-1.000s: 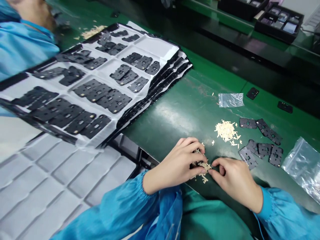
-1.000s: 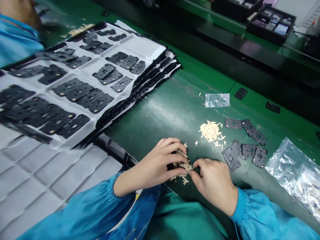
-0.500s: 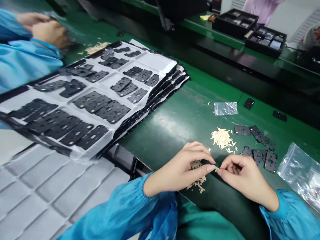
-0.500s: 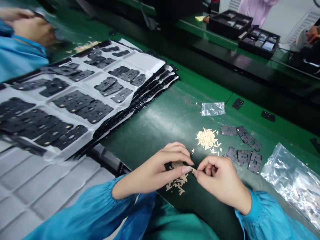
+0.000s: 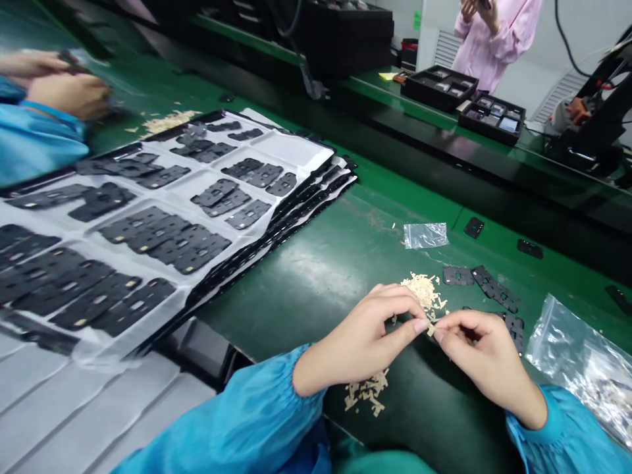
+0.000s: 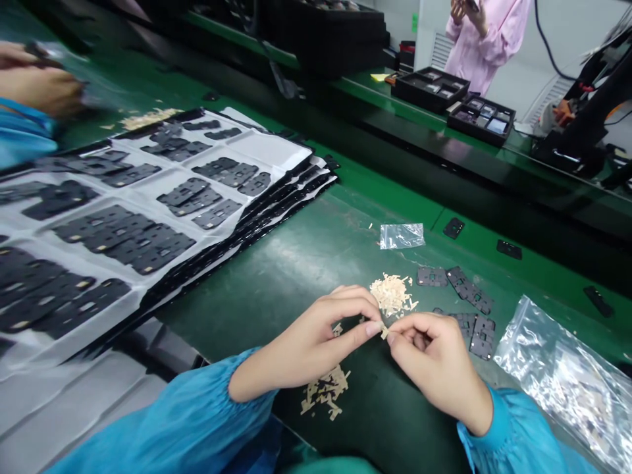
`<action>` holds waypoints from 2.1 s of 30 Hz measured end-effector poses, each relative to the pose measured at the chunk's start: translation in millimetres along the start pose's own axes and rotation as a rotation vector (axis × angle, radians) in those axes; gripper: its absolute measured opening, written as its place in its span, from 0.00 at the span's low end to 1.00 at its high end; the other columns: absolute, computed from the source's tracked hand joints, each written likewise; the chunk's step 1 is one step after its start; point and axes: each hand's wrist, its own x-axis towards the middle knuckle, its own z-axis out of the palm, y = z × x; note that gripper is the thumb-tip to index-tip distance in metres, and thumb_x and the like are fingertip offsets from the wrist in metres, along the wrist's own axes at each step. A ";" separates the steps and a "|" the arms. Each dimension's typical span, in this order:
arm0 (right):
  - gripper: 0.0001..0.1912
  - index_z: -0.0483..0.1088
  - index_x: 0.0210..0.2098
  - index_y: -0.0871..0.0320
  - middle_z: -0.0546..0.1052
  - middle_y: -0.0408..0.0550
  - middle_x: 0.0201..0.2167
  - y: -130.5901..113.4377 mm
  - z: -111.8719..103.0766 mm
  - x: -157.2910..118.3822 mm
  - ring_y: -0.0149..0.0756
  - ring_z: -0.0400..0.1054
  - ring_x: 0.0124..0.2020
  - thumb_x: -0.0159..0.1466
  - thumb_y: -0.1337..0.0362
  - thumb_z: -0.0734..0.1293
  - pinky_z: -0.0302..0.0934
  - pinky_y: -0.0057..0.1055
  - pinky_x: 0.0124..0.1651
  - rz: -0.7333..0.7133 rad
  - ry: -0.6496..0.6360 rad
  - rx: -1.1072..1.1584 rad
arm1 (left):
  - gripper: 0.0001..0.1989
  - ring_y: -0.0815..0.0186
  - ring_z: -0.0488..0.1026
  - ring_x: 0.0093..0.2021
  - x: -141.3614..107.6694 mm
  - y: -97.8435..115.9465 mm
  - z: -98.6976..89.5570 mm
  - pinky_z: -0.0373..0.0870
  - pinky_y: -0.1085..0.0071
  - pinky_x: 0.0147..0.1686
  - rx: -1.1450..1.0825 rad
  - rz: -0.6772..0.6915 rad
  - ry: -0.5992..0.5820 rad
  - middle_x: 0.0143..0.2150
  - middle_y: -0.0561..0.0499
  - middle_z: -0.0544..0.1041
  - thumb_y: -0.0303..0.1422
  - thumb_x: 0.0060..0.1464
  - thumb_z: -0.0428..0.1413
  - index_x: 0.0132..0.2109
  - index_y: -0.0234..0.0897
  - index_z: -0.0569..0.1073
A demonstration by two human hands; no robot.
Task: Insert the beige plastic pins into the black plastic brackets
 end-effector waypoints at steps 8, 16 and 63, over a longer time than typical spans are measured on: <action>0.08 0.77 0.29 0.58 0.70 0.40 0.21 -6.3 -3.7 2.4 0.28 0.58 0.21 0.64 0.69 0.67 0.53 0.26 0.25 -0.175 0.107 -0.227 | 0.09 0.65 0.76 0.40 7.4 10.5 -0.4 0.61 0.63 0.42 0.162 0.107 -0.011 0.38 0.55 0.82 0.27 0.66 0.55 0.40 0.41 0.79; 0.09 0.77 0.29 0.56 0.69 0.39 0.21 -8.2 -6.8 1.0 0.29 0.62 0.23 0.61 0.72 0.66 0.57 0.27 0.28 -0.225 0.072 -0.337 | 0.10 0.63 0.75 0.39 13.7 12.3 -1.3 0.59 0.62 0.41 0.272 0.202 -0.097 0.35 0.52 0.80 0.29 0.66 0.53 0.40 0.39 0.79; 0.12 0.78 0.31 0.57 0.78 0.47 0.25 -6.5 -11.9 -0.7 0.34 0.66 0.26 0.68 0.70 0.65 0.60 0.33 0.34 -0.503 0.176 -0.693 | 0.07 0.63 0.77 0.33 11.5 14.7 16.9 0.73 0.66 0.38 0.171 0.084 0.028 0.31 0.51 0.81 0.26 0.59 0.57 0.35 0.37 0.81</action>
